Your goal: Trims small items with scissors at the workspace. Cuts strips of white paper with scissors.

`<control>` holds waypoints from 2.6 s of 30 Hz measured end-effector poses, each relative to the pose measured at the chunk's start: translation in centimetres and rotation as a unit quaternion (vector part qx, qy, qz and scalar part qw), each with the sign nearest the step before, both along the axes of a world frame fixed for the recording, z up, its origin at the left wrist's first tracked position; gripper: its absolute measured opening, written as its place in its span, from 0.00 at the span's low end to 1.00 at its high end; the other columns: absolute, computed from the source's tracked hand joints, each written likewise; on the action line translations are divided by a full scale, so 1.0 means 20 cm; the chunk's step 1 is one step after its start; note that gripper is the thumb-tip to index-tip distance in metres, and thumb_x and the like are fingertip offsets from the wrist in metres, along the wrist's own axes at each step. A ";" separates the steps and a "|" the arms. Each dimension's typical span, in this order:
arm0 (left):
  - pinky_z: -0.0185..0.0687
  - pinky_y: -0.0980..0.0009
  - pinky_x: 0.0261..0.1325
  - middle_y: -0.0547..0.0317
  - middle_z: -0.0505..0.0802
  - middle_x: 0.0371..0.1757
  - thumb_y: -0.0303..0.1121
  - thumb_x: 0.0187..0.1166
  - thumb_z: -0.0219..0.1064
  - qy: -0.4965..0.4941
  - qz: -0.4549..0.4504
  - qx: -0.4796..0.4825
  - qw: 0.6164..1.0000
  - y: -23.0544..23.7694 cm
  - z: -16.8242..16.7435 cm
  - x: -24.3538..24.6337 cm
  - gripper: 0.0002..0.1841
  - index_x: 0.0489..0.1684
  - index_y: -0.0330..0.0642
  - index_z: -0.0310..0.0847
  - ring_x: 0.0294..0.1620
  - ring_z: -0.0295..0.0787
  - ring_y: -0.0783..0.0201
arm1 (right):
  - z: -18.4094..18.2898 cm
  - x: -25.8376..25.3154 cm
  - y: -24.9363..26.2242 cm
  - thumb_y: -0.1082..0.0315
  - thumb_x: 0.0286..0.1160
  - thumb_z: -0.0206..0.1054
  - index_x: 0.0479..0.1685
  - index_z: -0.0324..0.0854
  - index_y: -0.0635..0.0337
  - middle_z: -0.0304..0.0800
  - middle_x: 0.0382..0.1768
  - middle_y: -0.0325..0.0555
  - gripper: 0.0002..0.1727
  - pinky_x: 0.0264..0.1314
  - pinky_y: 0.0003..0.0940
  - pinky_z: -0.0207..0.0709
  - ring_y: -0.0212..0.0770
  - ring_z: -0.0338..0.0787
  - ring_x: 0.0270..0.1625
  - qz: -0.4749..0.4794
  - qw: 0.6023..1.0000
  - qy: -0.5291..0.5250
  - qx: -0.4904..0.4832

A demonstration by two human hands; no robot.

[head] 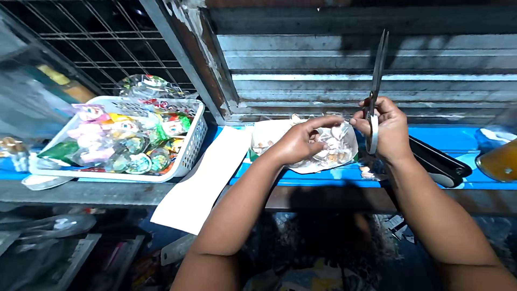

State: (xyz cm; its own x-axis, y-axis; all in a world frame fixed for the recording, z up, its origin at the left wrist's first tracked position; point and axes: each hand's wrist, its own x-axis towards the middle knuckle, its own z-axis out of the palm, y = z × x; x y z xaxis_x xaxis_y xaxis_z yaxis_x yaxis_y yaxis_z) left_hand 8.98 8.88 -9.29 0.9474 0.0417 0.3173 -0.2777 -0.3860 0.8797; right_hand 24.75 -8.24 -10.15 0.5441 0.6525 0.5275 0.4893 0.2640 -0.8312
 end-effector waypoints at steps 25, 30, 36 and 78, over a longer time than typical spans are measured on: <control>0.83 0.80 0.54 0.53 0.82 0.75 0.13 0.72 0.65 -0.066 0.072 -0.033 0.995 0.17 0.07 -0.07 0.26 0.72 0.34 0.80 0.55 0.86 0.76 | 0.08 0.16 -0.12 0.58 0.51 0.88 0.64 0.85 0.50 0.89 0.38 0.36 0.33 0.41 0.32 0.82 0.29 0.85 0.36 0.069 0.929 -0.146 -0.332; 0.85 0.74 0.65 0.48 0.82 0.77 0.17 0.73 0.70 -0.079 0.018 -0.005 0.997 0.24 -0.04 -0.03 0.28 0.77 0.32 0.77 0.63 0.87 0.69 | 0.07 0.14 -0.10 0.57 0.50 0.89 0.64 0.87 0.50 0.91 0.42 0.35 0.34 0.43 0.30 0.82 0.26 0.85 0.37 0.075 0.930 -0.153 -0.325; 0.81 0.82 0.49 0.53 0.84 0.74 0.14 0.71 0.67 -0.030 0.047 0.020 0.998 0.12 0.05 -0.05 0.27 0.73 0.38 0.81 0.47 0.84 0.78 | 0.06 0.14 -0.10 0.54 0.49 0.89 0.64 0.88 0.51 0.92 0.48 0.35 0.35 0.48 0.28 0.81 0.25 0.86 0.43 0.079 0.933 -0.179 -0.302; 0.80 0.84 0.47 0.57 0.82 0.78 0.15 0.72 0.68 -0.024 0.044 0.038 0.998 0.14 0.07 -0.08 0.29 0.76 0.41 0.80 0.45 0.84 0.80 | 0.07 0.11 -0.09 0.57 0.51 0.88 0.58 0.87 0.51 0.91 0.36 0.34 0.29 0.39 0.26 0.82 0.26 0.87 0.34 0.120 0.928 -0.121 -0.331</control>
State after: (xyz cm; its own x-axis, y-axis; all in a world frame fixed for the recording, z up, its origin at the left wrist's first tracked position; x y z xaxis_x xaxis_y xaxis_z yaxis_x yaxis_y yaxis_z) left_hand 7.47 11.63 -7.82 0.9244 0.0981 0.3685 -0.2818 -0.4754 0.8334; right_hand 26.92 -10.02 -8.78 0.2588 0.9643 0.0556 0.6760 -0.1397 -0.7235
